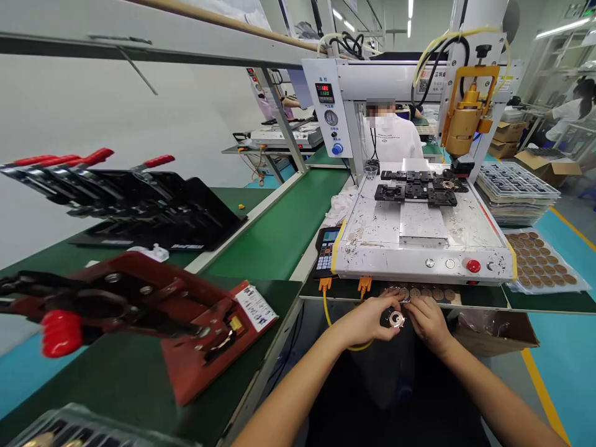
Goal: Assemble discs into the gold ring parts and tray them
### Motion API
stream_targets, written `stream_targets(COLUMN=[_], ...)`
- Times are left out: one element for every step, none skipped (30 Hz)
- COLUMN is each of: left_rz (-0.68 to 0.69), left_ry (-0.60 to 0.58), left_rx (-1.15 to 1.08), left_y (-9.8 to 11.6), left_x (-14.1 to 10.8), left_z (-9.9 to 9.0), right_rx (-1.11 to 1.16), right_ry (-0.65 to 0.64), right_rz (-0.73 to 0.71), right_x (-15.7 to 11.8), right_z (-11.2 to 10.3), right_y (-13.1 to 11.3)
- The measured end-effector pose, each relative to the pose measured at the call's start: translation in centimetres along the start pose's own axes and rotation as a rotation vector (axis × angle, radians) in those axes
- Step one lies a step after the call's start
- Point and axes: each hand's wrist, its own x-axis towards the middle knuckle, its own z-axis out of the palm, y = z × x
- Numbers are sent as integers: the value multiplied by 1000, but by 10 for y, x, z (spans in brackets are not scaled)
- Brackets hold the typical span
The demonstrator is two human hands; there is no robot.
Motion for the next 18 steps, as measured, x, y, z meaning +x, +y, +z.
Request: stream_targets(left_rz=[-9,-13,-10,-3,4,11,18,27,38,54,75,94,107,111,108,102,100,102], left_ry=[-6,-9,-8,-5,0,6,17,34,56,81,106,131,155,176,198,224,255,289], left_rx=[2,2,0,-4,-10,-17,-23,-24,-19,-4,17,46,80,114,143,161,163,142], left_y=[0,0,0,0,0,-1,0,0,1,2,3,4,6,8,9,11,13,16], left_x=[0,0,0,0,0,-1,-1,-1,-1,0,0,2,3,4,5,5,4,3], left_z=[-1,-2,-3,-3,-3,-2,0,2,5,9,12,16,19,22,24,25,26,27], right_rx=[16,37,61,88,115,143,171,198,226,254,280,306,334,364,398,435,470,499], right_ry=[6,8,9,11,15,22,33,45,59,79,103,129,151,165,169,161,147,131], right_rz=[-13,-27,-39,-45,-44,-34,-13,18,62,117,186,265,348,426,496,553,595,623], right_x=[-3,-6,-9,-12,-15,-18,-21,-24,-26,-27,-27,-25,-23,-19,-14,-9,-4,1], right_z=[2,3,3,3,1,-2,-6,-11,-17,-25,-33,-42,-51,-60,-69,-77,-84,-90], right_y=[1,1,-1,-3,-7,-13,-19,-25,-32,-38,-44,-48,-51,-52,-53,-54,-54,-56])
